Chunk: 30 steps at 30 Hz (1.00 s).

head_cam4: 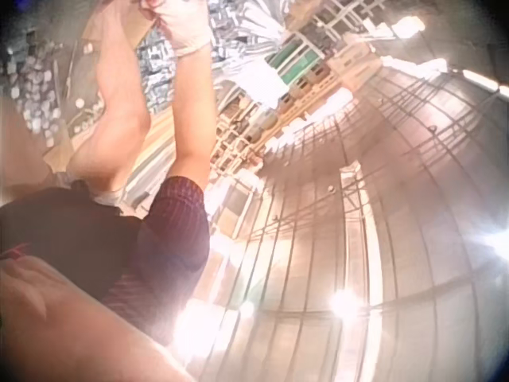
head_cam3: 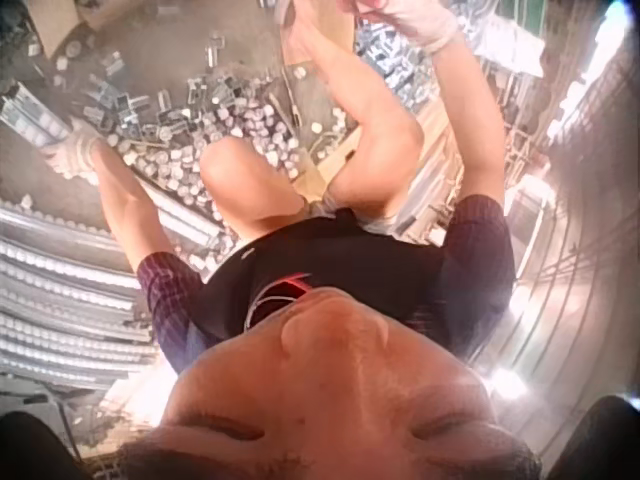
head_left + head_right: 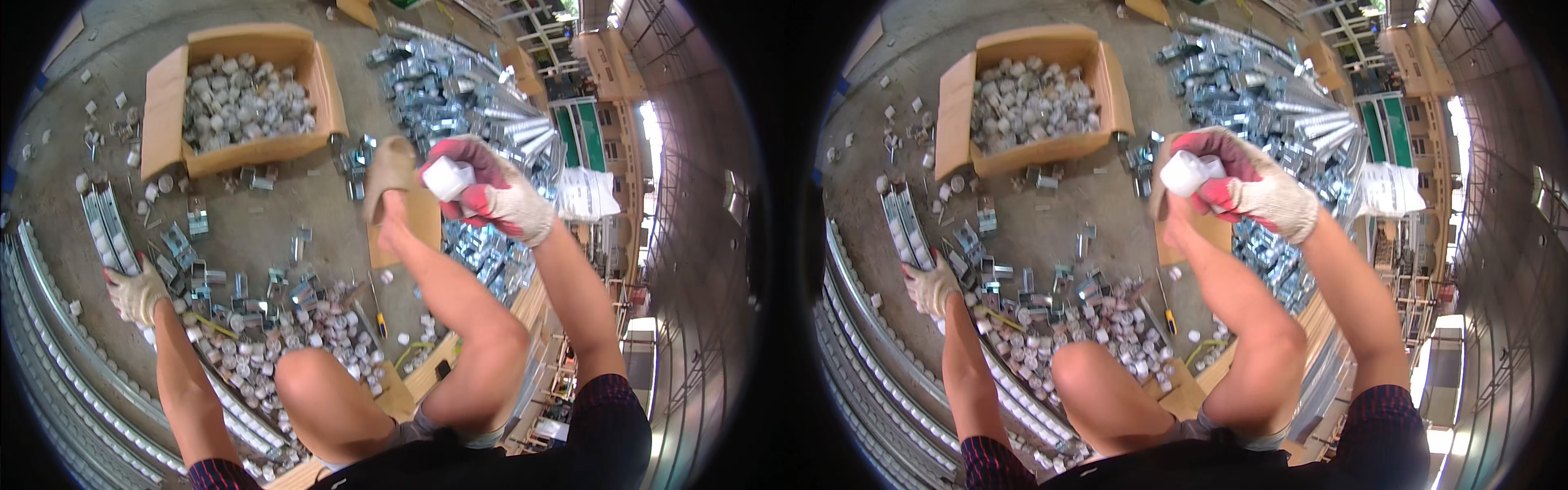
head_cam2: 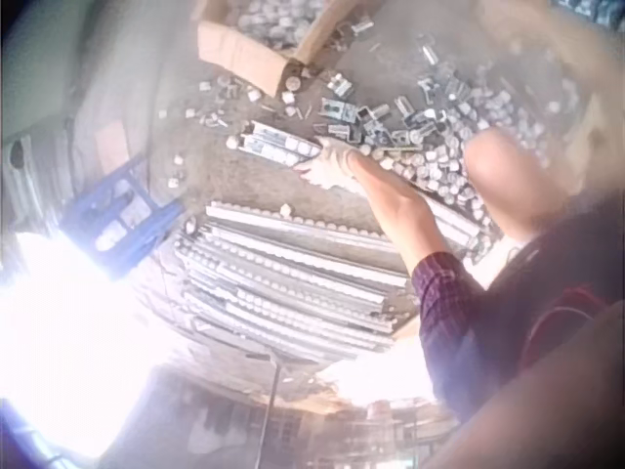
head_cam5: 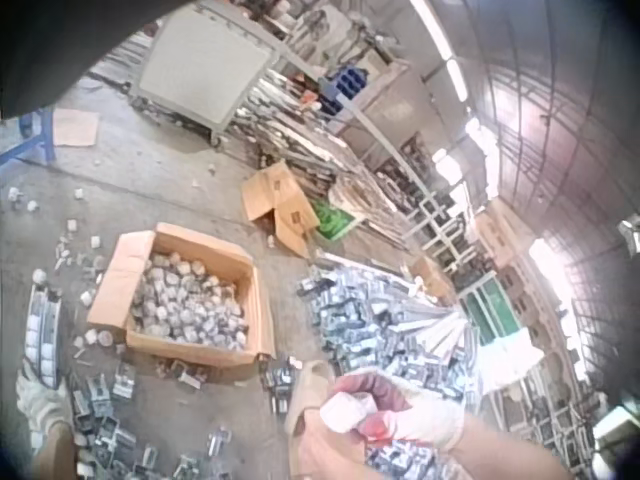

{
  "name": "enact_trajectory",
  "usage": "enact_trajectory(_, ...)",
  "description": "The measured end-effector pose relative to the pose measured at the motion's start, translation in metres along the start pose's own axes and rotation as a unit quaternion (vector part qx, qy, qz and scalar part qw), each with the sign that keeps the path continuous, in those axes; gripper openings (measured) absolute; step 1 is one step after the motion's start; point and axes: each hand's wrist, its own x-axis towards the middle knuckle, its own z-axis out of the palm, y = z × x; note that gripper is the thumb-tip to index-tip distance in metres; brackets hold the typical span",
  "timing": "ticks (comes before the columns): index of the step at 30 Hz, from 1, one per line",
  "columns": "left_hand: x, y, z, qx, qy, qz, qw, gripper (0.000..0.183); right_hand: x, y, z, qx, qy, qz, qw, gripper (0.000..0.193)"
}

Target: The person sorts various metal and plastic hardware components by picking them up and placing them into a cardboard box.

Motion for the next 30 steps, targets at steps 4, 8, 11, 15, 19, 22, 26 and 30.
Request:
enact_trajectory(4,0.0,0.004,0.008,0.018,-0.033,0.009,0.999,0.109,-0.069,0.001,-0.014,-0.211,0.109,0.103,0.966,0.068)
enact_trajectory(8,-0.001,-0.003,0.036,0.011,-0.018,0.017,1.0,0.116,-0.116,0.04,-0.041,-0.268,0.089,0.207,0.937,0.053)
enact_trajectory(11,0.007,-0.008,0.024,0.026,-0.022,0.005,0.999,0.121,-0.139,0.098,-0.04,-0.352,0.021,0.261,0.899,0.048)
enact_trajectory(15,0.001,-0.008,0.033,0.026,-0.011,0.013,1.0,0.123,-0.156,0.185,-0.025,-0.435,-0.081,0.279,0.852,0.042)
enact_trajectory(19,0.006,-0.009,0.032,0.036,-0.004,0.012,0.999,0.128,-0.132,0.263,-0.02,-0.465,-0.131,0.273,0.832,0.044)
enact_trajectory(22,0.014,-0.011,0.041,0.023,0.006,0.013,1.0,0.135,-0.128,0.33,-0.013,-0.44,-0.188,0.233,0.846,0.046)
enact_trajectory(26,0.026,-0.013,0.052,-0.003,0.027,0.026,0.999,0.141,-0.141,0.42,0.021,-0.437,-0.269,0.274,0.813,0.046)
enact_trajectory(30,0.028,-0.038,0.041,-0.116,0.116,0.09,0.982,0.129,-0.164,0.486,0.047,-0.436,-0.249,0.261,0.824,0.049)
